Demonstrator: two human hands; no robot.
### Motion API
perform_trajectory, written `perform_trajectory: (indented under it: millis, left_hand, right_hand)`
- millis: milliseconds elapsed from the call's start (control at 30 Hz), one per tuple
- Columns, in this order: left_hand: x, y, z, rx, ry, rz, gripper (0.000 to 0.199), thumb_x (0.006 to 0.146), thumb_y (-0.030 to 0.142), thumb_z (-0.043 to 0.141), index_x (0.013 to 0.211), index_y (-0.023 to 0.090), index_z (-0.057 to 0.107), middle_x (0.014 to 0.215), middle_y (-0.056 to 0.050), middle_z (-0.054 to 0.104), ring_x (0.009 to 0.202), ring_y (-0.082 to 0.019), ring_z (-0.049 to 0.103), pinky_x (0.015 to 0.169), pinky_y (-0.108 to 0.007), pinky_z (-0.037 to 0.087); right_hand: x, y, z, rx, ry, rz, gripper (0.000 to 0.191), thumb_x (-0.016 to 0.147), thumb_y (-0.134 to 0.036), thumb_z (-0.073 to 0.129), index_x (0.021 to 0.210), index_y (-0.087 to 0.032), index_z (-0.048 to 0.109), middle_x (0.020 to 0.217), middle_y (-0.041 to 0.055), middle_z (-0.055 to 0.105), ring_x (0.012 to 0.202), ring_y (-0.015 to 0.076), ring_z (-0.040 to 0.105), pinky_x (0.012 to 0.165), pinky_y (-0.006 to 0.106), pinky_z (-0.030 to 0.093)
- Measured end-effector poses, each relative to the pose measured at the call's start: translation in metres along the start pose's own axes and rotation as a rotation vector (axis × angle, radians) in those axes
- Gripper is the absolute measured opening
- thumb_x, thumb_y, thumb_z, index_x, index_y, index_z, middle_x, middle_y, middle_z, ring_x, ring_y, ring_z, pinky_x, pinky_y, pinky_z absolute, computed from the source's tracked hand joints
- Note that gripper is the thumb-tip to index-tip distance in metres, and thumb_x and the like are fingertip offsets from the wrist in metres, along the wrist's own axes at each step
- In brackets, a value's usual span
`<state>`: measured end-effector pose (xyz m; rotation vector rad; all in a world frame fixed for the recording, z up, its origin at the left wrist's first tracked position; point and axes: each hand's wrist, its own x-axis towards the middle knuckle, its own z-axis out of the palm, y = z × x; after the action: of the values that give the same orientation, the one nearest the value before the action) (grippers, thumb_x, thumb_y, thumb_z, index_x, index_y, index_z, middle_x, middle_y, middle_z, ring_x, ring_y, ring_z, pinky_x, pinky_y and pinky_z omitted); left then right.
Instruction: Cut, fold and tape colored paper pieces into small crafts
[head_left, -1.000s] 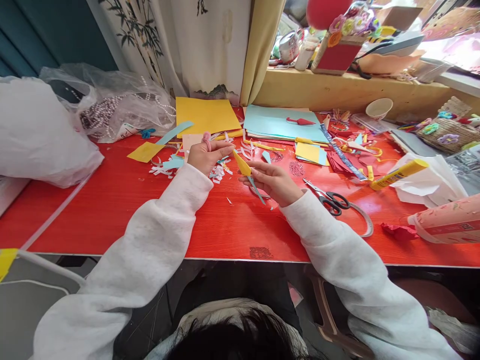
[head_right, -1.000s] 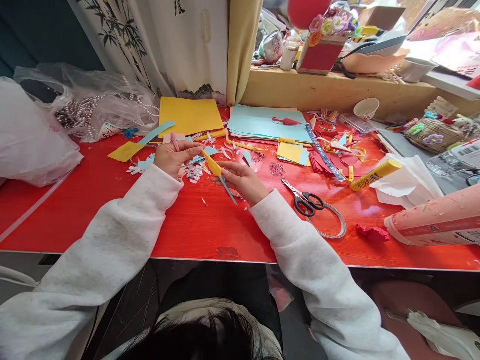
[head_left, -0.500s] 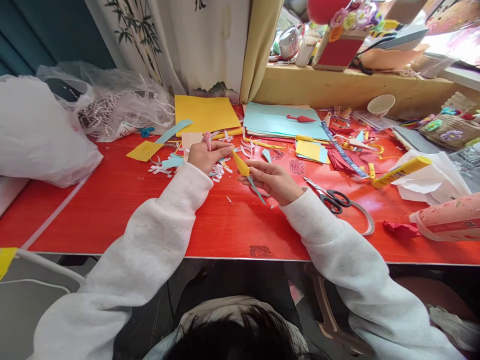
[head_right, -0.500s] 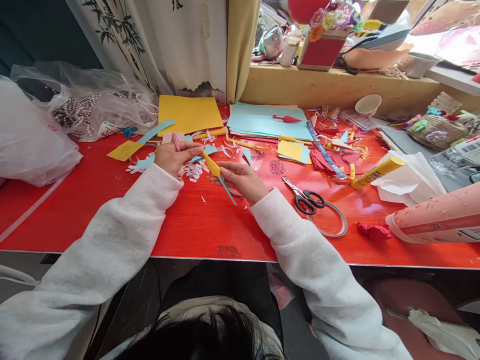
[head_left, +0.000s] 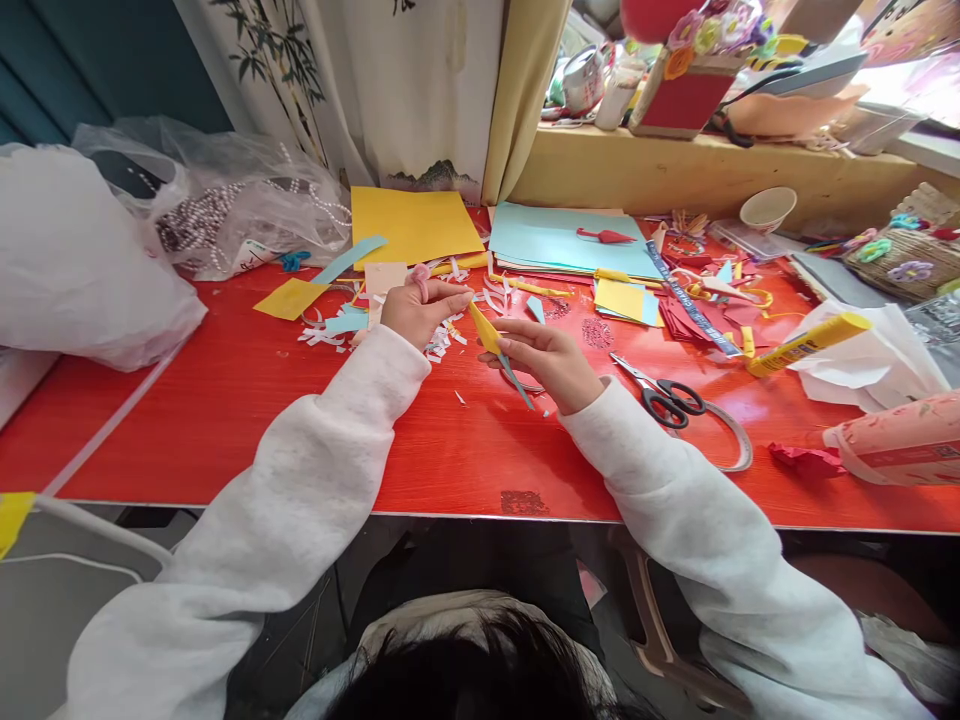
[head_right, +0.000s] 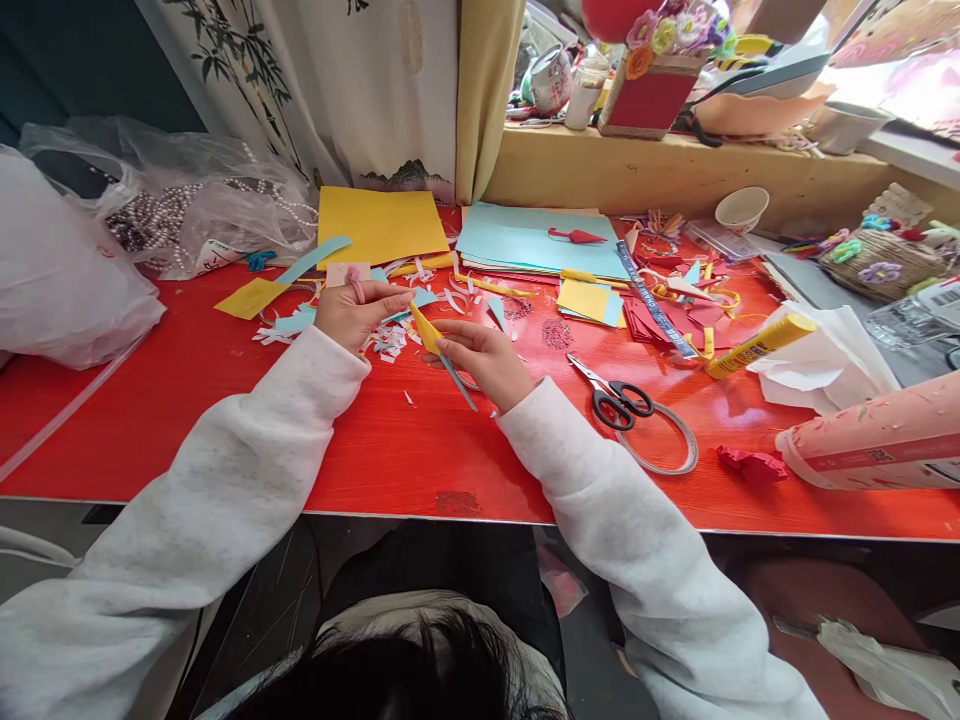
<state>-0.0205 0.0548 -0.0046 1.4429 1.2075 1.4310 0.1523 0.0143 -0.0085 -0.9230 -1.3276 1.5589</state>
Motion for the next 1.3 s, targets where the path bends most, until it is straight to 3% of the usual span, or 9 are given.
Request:
perform_trajectory:
  millis: [367,467,567,733,833,1000,1133,1300]
  left_hand:
    - [-0.0045,0.0091,-0.0002,-0.001,0.015,-0.033,0.020,0.057,0.029,0.073,0.072,0.016,0.071,0.068,-0.002,0.067,0.080,-0.016,0.060,0.078,-0.027,0.047]
    - [-0.0048,0.0070,-0.0003,-0.094,-0.027,-0.082,0.020,0.060,0.029,0.070,0.074,0.015,0.071,0.069,-0.003,0.067,0.070,-0.013,0.059,0.064,-0.023,0.048]
    - [-0.0040,0.0032,-0.0010,-0.155,-0.046,-0.133,0.023,0.062,0.030,0.067,0.078,0.014,0.071,0.069,-0.004,0.066,0.056,-0.009,0.052,0.047,-0.019,0.040]
    - [-0.0016,0.0005,-0.0026,-0.159,-0.064,-0.125,0.026,0.063,0.032,0.066,0.082,0.014,0.070,0.073,-0.004,0.067,0.050,-0.006,0.048,0.043,-0.019,0.038]
    - [-0.0018,0.0025,-0.0019,-0.081,-0.050,-0.091,0.028,0.063,0.032,0.067,0.083,0.013,0.071,0.071,-0.005,0.067,0.058,-0.011,0.055,0.048,-0.020,0.043]
    - [-0.0046,0.0059,0.0006,-0.011,-0.058,-0.058,0.026,0.066,0.029,0.065,0.087,0.014,0.070,0.073,-0.004,0.069,0.079,-0.018,0.062,0.070,-0.027,0.051]
    - [-0.0046,0.0046,0.0004,0.101,-0.054,0.016,0.026,0.068,0.027,0.064,0.090,0.016,0.070,0.082,-0.003,0.069,0.093,-0.020,0.060,0.087,-0.032,0.047]
    - [-0.0050,0.0022,-0.0010,0.299,-0.078,0.078,0.031,0.070,0.026,0.063,0.099,0.019,0.067,0.093,-0.003,0.069,0.098,-0.021,0.059,0.093,-0.034,0.044]
  right_hand:
    - [-0.0004,-0.0010,0.0021,-0.047,0.069,-0.045,0.033,0.067,-0.031,0.068,0.094,-0.016,0.062,0.085,0.0028,0.068,0.071,0.0155,0.067,0.081,0.037,0.054]
    - [0.0004,0.0000,0.0004,-0.054,0.079,-0.061,0.033,0.066,-0.032,0.068,0.094,-0.015,0.062,0.083,0.0031,0.068,0.069,0.0157,0.067,0.078,0.037,0.055]
    - [0.0004,-0.0009,0.0001,-0.062,0.096,-0.064,0.032,0.067,-0.031,0.068,0.094,-0.015,0.063,0.081,0.0026,0.069,0.068,0.0154,0.067,0.077,0.036,0.055]
    - [0.0004,-0.0026,0.0005,-0.067,0.099,-0.050,0.030,0.067,-0.028,0.068,0.093,-0.015,0.063,0.079,0.0024,0.069,0.068,0.0150,0.067,0.076,0.035,0.055]
    - [0.0013,-0.0013,-0.0005,-0.033,0.104,-0.048,0.031,0.066,-0.028,0.069,0.094,-0.015,0.063,0.081,0.0026,0.069,0.069,0.0155,0.067,0.078,0.036,0.054]
    - [0.0023,0.0007,-0.0033,0.041,0.090,-0.020,0.035,0.066,-0.030,0.069,0.098,-0.017,0.064,0.087,0.0037,0.068,0.074,0.0159,0.066,0.083,0.038,0.052]
    - [0.0018,0.0002,-0.0029,0.115,0.105,0.007,0.035,0.064,-0.029,0.071,0.096,-0.017,0.065,0.093,0.0042,0.067,0.078,0.0157,0.066,0.089,0.037,0.049]
    - [0.0008,-0.0006,-0.0004,0.175,0.134,0.029,0.031,0.063,-0.027,0.073,0.092,-0.017,0.067,0.092,0.0038,0.068,0.079,0.0155,0.066,0.092,0.037,0.048]
